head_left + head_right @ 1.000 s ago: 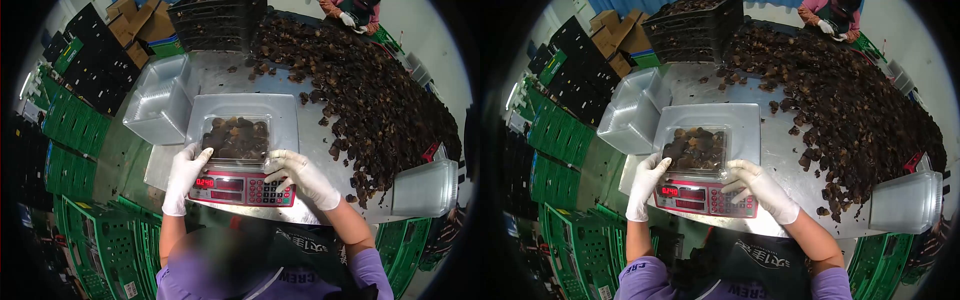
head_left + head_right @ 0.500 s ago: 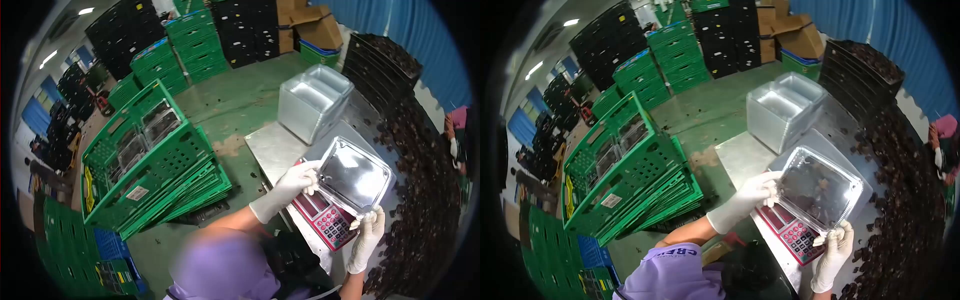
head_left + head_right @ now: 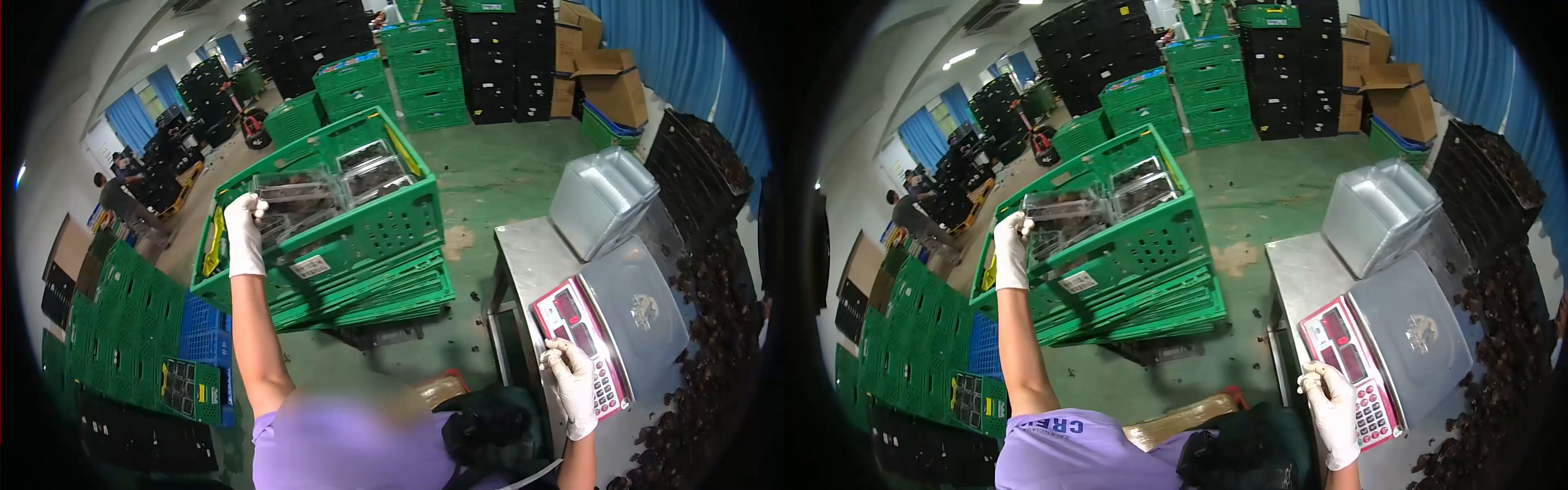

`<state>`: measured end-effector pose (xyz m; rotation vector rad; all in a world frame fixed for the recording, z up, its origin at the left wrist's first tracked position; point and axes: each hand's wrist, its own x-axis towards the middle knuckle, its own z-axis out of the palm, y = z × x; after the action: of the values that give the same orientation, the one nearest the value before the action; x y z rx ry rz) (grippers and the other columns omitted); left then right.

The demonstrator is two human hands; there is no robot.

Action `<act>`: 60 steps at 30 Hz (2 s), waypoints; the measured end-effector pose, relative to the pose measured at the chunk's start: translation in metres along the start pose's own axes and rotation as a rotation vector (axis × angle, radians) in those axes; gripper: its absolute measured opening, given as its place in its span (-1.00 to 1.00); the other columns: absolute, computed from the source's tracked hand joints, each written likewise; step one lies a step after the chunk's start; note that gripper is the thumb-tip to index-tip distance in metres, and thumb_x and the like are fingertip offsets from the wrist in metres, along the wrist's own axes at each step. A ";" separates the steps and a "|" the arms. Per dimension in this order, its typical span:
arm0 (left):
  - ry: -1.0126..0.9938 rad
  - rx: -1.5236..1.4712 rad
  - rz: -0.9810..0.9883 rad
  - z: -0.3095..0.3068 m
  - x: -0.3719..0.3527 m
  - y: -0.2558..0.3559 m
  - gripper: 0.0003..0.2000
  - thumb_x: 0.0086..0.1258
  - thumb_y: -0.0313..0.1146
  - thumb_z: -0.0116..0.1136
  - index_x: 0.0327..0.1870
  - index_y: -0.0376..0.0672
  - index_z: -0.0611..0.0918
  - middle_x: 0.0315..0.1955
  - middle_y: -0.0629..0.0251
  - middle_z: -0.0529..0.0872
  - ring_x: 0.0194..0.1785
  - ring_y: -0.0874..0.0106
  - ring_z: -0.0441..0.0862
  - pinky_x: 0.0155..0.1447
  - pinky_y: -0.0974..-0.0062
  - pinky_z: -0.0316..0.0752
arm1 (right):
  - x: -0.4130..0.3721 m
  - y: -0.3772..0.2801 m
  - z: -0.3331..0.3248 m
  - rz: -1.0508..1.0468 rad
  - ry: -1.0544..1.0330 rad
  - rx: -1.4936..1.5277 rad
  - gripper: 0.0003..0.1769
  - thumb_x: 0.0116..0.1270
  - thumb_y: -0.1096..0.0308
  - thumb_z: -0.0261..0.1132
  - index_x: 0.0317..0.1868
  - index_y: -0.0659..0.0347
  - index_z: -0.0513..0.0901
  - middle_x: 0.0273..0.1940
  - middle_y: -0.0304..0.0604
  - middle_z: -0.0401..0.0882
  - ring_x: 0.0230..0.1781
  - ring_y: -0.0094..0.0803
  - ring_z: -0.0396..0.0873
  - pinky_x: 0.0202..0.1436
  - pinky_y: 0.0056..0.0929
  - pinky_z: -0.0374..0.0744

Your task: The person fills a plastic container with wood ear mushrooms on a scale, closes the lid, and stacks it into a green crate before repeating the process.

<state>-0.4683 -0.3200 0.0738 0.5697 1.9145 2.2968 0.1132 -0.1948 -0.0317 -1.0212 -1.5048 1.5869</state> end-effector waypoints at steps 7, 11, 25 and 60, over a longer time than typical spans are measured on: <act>0.315 0.183 -0.146 -0.111 0.100 -0.029 -0.88 0.30 -0.43 0.08 -0.48 -0.14 0.50 -0.61 0.25 0.61 -0.64 0.52 0.43 -0.58 0.60 0.23 | 0.011 0.011 0.021 0.006 -0.058 -0.217 -0.77 0.35 0.57 0.19 -0.01 0.43 0.63 -0.32 -0.22 0.62 -0.37 -0.62 0.53 -0.20 -0.63 0.51; 0.122 0.426 -0.567 -0.148 0.121 -0.050 -0.77 0.41 -0.26 0.01 -0.09 -0.17 0.62 -0.32 0.16 0.70 -0.40 0.29 0.64 -0.33 0.33 0.50 | 0.014 0.017 0.027 -0.021 -0.048 -0.209 -0.78 0.36 0.57 0.19 -0.03 0.43 0.63 -0.33 -0.20 0.62 -0.36 -0.59 0.56 -0.22 -0.61 0.53; -1.002 0.692 1.094 0.240 -0.095 0.027 -0.63 0.39 -0.17 -0.07 0.03 -0.25 0.57 -0.14 -0.06 0.67 0.00 0.02 0.62 0.12 0.14 0.50 | 0.010 0.024 0.013 0.078 0.034 -0.231 -0.87 0.42 0.53 0.21 -0.08 0.33 0.63 -0.38 -0.36 0.54 -0.46 -0.70 0.41 -0.40 -0.72 0.38; -1.350 0.844 1.297 0.538 -0.269 -0.078 -0.76 0.14 -0.41 0.12 -0.21 -0.23 0.75 -0.25 -0.04 0.75 -0.15 0.03 0.72 -0.02 0.15 0.59 | -0.067 0.103 -0.038 -0.054 0.042 -0.238 -0.84 0.37 0.58 0.20 -0.10 0.46 0.64 -0.33 -0.14 0.61 -0.39 -0.53 0.55 -0.23 -0.57 0.52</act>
<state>-0.0474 0.1129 0.0151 2.9354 1.5439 0.3026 0.1788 -0.2451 -0.1296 -1.1268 -1.7069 1.3631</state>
